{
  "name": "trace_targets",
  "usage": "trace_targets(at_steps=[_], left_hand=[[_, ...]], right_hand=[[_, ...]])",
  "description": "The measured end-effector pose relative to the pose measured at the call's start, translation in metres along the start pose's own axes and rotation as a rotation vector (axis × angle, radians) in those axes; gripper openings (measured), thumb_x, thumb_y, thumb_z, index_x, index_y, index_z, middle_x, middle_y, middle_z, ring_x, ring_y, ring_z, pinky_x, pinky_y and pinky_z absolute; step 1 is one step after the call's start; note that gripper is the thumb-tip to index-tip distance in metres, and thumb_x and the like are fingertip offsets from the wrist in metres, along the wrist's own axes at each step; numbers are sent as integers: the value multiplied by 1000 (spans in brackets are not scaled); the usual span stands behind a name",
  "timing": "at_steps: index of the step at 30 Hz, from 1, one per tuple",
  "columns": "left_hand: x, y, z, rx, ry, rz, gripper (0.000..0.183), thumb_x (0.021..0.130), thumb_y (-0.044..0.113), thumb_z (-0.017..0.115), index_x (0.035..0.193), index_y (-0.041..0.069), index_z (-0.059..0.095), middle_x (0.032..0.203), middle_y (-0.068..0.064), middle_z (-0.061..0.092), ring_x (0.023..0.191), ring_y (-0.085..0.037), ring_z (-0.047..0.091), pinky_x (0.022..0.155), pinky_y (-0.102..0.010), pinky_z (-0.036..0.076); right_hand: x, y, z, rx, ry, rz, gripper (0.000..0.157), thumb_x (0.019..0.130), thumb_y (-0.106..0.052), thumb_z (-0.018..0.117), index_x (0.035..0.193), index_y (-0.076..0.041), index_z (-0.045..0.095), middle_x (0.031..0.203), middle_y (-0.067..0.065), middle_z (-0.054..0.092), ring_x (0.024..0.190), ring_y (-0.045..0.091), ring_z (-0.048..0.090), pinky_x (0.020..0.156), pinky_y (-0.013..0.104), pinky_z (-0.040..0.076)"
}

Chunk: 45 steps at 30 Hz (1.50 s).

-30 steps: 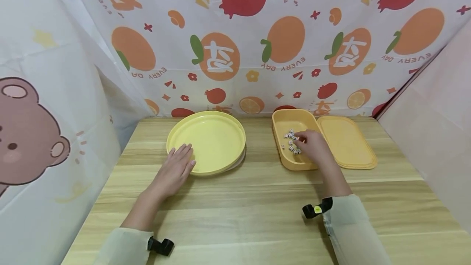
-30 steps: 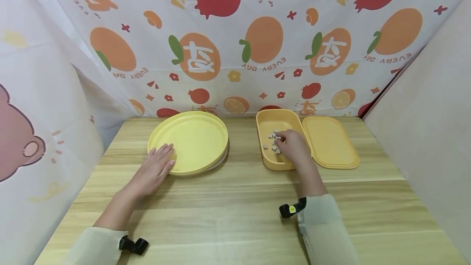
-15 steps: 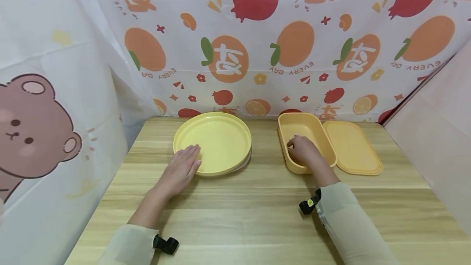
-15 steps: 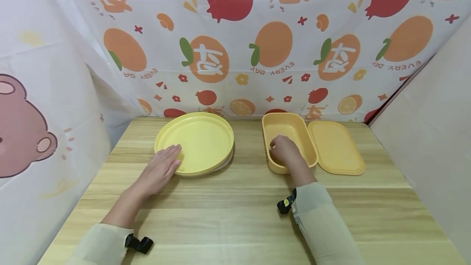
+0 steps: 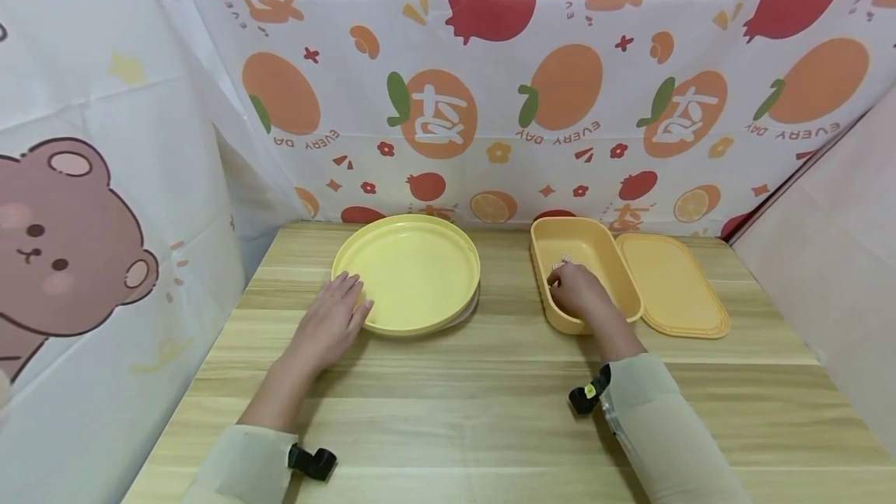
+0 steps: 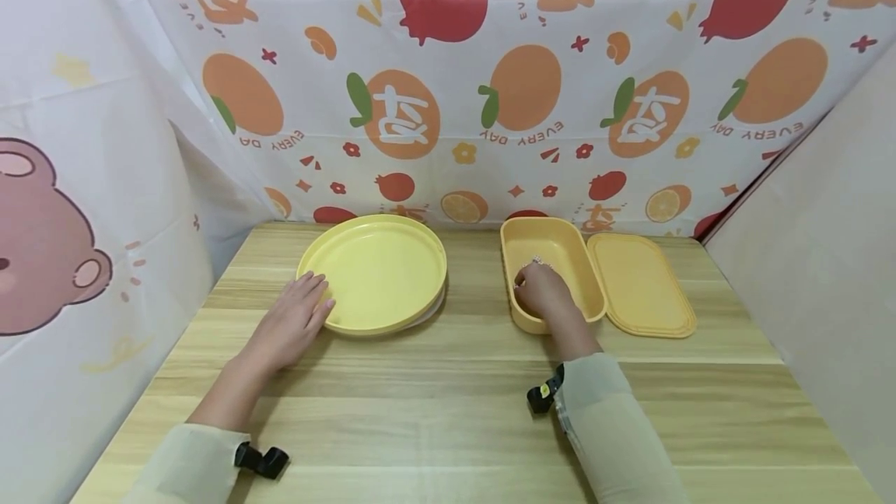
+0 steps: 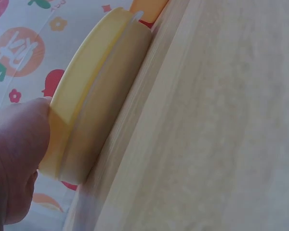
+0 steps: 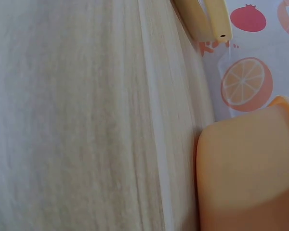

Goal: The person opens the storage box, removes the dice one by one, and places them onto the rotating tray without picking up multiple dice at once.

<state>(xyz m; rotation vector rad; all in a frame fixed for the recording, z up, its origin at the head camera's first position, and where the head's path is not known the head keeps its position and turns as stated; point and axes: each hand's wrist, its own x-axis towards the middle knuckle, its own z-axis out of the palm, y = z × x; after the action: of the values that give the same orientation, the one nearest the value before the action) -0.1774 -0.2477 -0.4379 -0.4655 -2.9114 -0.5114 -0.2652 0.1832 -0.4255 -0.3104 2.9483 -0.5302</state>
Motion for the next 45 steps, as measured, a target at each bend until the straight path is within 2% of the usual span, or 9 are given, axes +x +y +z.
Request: trace_targets(at_steps=[6, 11, 15, 20, 23, 25, 30, 35, 45], left_hand=[[1, -1, 4, -9, 44, 14, 53, 107, 32, 37, 136, -10, 51, 144, -24, 49, 142, -40, 33, 122, -57, 18], [1, -2, 6, -32, 59, 25, 52, 107, 30, 37, 138, -10, 49, 146, -23, 47, 143, -40, 32, 122, -58, 17], [1, -3, 8, -45, 62, 32, 52, 107, 30, 36, 139, -10, 47, 147, -23, 46, 144, -40, 30, 122, -58, 16], [0, -6, 9, -54, 53, 25, 53, 108, 31, 34, 141, -9, 46, 148, -23, 45, 144, -40, 28, 122, -58, 15], [0, -7, 9, -53, 48, 24, 54, 108, 32, 34, 141, -9, 45, 149, -23, 44, 145, -40, 28, 123, -57, 14], [0, -7, 9, -49, 51, 26, 53, 108, 31, 34, 141, -9, 45, 149, -22, 44, 145, -40, 28, 123, -57, 15], [2, -6, 11, -50, 64, 31, 52, 107, 30, 36, 140, -9, 47, 148, -22, 46, 144, -39, 29, 123, -56, 15], [1, -4, 11, -61, 62, 26, 51, 106, 28, 37, 140, -9, 48, 147, -22, 47, 144, -39, 30, 123, -55, 15], [0, -4, 7, -68, 73, 35, 50, 106, 27, 37, 140, -7, 48, 148, -20, 47, 144, -37, 31, 124, -54, 14]], right_hand=[[-1, -1, 0, 9, 20, 8, 23, 94, -17, 58, 103, -6, 75, 105, 13, 70, 94, 26, 63, 84, 44, 55], [-6, 1, -2, 56, 80, -5, 19, 93, -19, 62, 99, -6, 75, 97, 11, 69, 86, 24, 61, 76, 40, 54], [-11, 2, -7, 143, 187, 19, 14, 89, -20, 66, 92, -7, 71, 88, 9, 67, 79, 23, 59, 69, 35, 51], [-17, -6, -12, 255, 366, 37, 11, 85, -21, 65, 88, -11, 64, 81, 6, 65, 70, 20, 59, 62, 29, 49], [-19, -21, -15, 323, 452, -3, 12, 85, -20, 65, 92, -10, 67, 83, 6, 67, 72, 19, 60, 64, 29, 50], [-17, -35, -16, 369, 478, -55, 15, 86, -18, 65, 96, -8, 71, 87, 7, 69, 77, 20, 62, 67, 31, 54], [-5, -77, -5, 416, 454, -236, 18, 87, -15, 68, 99, -3, 75, 92, 10, 72, 84, 22, 67, 74, 36, 60], [9, -121, 21, 424, 364, -368, 17, 86, -12, 71, 97, -1, 76, 89, 10, 70, 82, 22, 65, 73, 34, 59], [31, -187, 60, 379, 162, -443, 17, 86, -15, 73, 99, -4, 77, 86, 3, 68, 78, 13, 60, 68, 21, 52]])
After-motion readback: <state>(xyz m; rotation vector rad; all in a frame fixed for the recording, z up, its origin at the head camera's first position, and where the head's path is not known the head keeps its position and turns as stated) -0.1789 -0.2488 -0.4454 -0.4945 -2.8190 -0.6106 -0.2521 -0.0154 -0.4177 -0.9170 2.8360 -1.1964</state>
